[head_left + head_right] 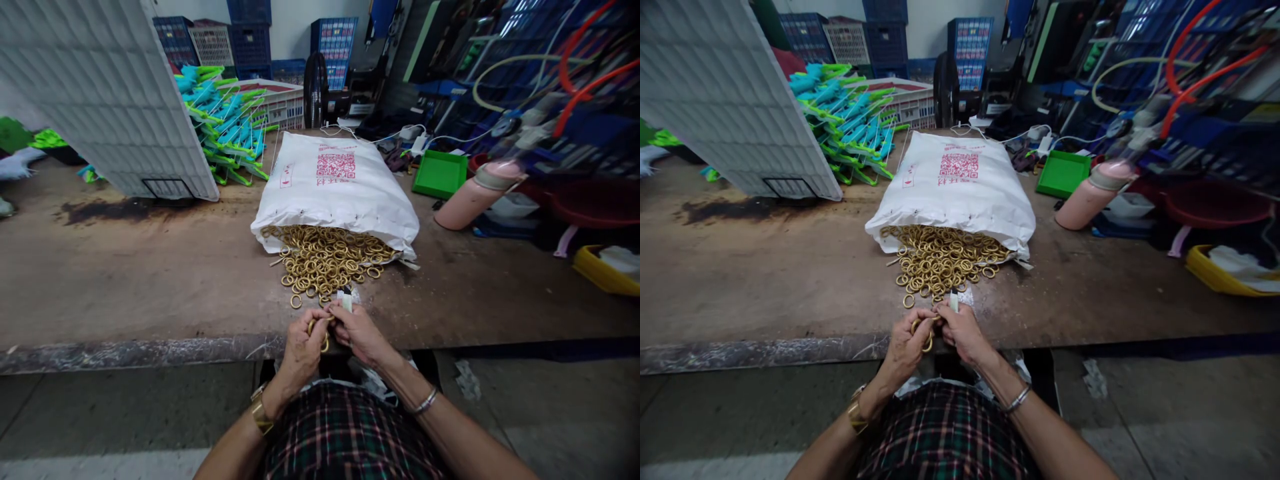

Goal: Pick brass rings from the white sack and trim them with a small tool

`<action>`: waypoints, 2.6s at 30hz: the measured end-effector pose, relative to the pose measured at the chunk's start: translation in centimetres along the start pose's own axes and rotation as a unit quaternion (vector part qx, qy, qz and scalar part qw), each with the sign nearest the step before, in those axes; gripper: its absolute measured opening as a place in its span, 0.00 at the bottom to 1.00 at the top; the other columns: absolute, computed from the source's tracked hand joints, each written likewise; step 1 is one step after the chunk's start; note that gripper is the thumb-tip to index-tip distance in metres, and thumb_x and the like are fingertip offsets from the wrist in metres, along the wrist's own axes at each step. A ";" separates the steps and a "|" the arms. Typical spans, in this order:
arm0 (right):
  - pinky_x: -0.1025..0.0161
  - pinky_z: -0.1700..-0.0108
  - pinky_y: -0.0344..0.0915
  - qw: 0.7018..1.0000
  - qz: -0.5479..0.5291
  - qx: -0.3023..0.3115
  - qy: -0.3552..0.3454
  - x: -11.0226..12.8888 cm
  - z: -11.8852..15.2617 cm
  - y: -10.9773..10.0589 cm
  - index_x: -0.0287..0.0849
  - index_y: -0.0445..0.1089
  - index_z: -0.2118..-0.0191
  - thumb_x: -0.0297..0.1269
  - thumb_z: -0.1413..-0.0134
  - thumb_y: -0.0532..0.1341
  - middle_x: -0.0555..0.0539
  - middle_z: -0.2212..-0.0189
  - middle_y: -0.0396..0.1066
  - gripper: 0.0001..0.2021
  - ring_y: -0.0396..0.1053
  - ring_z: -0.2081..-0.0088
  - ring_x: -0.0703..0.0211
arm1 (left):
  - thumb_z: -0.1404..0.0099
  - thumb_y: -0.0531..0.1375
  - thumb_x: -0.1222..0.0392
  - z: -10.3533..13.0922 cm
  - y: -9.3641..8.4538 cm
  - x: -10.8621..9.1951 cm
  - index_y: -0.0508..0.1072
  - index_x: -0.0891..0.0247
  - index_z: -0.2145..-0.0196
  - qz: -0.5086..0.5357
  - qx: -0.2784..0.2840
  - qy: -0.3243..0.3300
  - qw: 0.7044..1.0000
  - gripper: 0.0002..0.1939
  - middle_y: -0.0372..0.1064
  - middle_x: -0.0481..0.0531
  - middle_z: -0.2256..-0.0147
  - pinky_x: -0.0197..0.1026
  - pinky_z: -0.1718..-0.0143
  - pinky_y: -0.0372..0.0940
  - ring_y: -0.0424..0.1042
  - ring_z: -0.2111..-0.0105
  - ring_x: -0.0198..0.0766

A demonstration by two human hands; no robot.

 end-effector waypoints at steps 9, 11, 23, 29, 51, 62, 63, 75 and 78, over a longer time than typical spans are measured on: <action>0.73 0.87 0.39 0.997 0.058 0.007 -0.046 0.4 0.0 0.4 0.42 0.57 0.77 0.51 0.59 0.60 0.60 0.87 0.54 0.18 0.42 0.89 0.76 | 0.44 0.57 0.46 -0.2 -0.4 0.7 0.64 0.64 0.70 0.126 0.004 -0.085 0.988 0.17 0.52 0.40 0.83 0.29 0.86 0.46 0.48 0.86 0.25; 0.73 0.87 0.39 0.997 0.064 0.010 -0.046 0.3 -0.1 0.3 0.42 0.56 0.77 0.51 0.59 0.60 0.61 0.87 0.52 0.18 0.42 0.89 0.76 | 0.43 0.56 0.46 -0.2 -0.3 0.6 0.64 0.64 0.70 0.112 0.006 -0.080 0.990 0.16 0.52 0.41 0.83 0.29 0.86 0.47 0.49 0.85 0.25; 0.71 0.86 0.38 0.993 0.106 -0.012 -0.045 0.2 -0.2 0.1 0.43 0.56 0.78 0.48 0.59 0.60 0.61 0.89 0.45 0.15 0.40 0.88 0.74 | 0.42 0.55 0.48 0.1 -0.4 -0.2 0.64 0.66 0.74 0.031 0.009 -0.052 0.998 0.16 0.54 0.43 0.81 0.31 0.80 0.51 0.52 0.81 0.27; 0.70 0.80 0.48 0.969 0.208 -0.050 -0.127 1.9 -0.1 0.0 0.41 0.61 0.80 0.43 0.57 0.58 0.56 0.85 0.53 0.12 0.49 0.82 0.70 | 0.44 0.55 0.43 0.3 -0.3 0.3 0.62 0.64 0.71 0.088 0.019 -0.094 0.992 0.19 0.52 0.41 0.82 0.30 0.85 0.48 0.50 0.84 0.26; 0.67 0.72 0.53 0.883 0.399 -0.081 -0.233 2.9 0.5 -1.0 0.43 0.62 0.77 0.39 0.50 0.52 0.52 0.81 0.62 0.09 0.57 0.76 0.64 | 0.46 0.58 0.42 0.4 0.0 0.5 0.63 0.64 0.71 0.150 0.020 -0.095 0.984 0.20 0.51 0.40 0.84 0.29 0.87 0.46 0.48 0.86 0.25; 0.66 0.69 0.52 0.709 0.656 0.008 -0.257 1.5 1.3 1.1 0.40 0.64 0.66 0.24 0.56 0.49 0.45 0.71 0.71 0.12 0.65 0.70 0.59 | 0.41 0.54 0.48 0.5 -0.8 -0.1 0.65 0.65 0.72 0.052 -0.021 -0.045 0.997 0.15 0.54 0.42 0.81 0.31 0.80 0.51 0.52 0.82 0.27; 0.66 0.69 0.52 0.706 0.662 0.011 -0.250 1.5 1.3 1.1 0.40 0.64 0.66 0.24 0.56 0.49 0.45 0.70 0.71 0.12 0.65 0.70 0.60 | 0.41 0.54 0.49 0.5 -0.8 0.0 0.65 0.65 0.71 0.051 -0.020 -0.045 0.998 0.15 0.54 0.42 0.81 0.31 0.80 0.51 0.52 0.81 0.27; 0.64 0.71 0.48 0.653 0.739 -0.030 -0.164 1.8 0.8 1.5 0.40 0.64 0.60 0.26 0.52 0.50 0.43 0.68 0.73 0.13 0.69 0.69 0.56 | 0.40 0.53 0.51 0.7 -1.4 -0.6 0.62 0.64 0.74 0.011 -0.033 -0.004 0.999 0.13 0.53 0.43 0.81 0.31 0.79 0.51 0.53 0.81 0.28; 0.64 0.73 0.47 0.645 0.750 -0.071 -0.131 2.7 -0.1 0.2 0.40 0.64 0.60 0.27 0.49 0.49 0.43 0.70 0.72 0.11 0.68 0.70 0.57 | 0.40 0.53 0.48 1.5 -0.9 -1.4 0.63 0.65 0.73 0.022 0.005 -0.018 1.000 0.15 0.54 0.42 0.81 0.31 0.80 0.51 0.52 0.82 0.27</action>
Point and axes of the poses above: each hand's wrist, its own z-axis away from the middle knuckle, its own y-axis out of the palm, x = y × z, the point moved 7 cm from there along -z, towards the middle knuckle
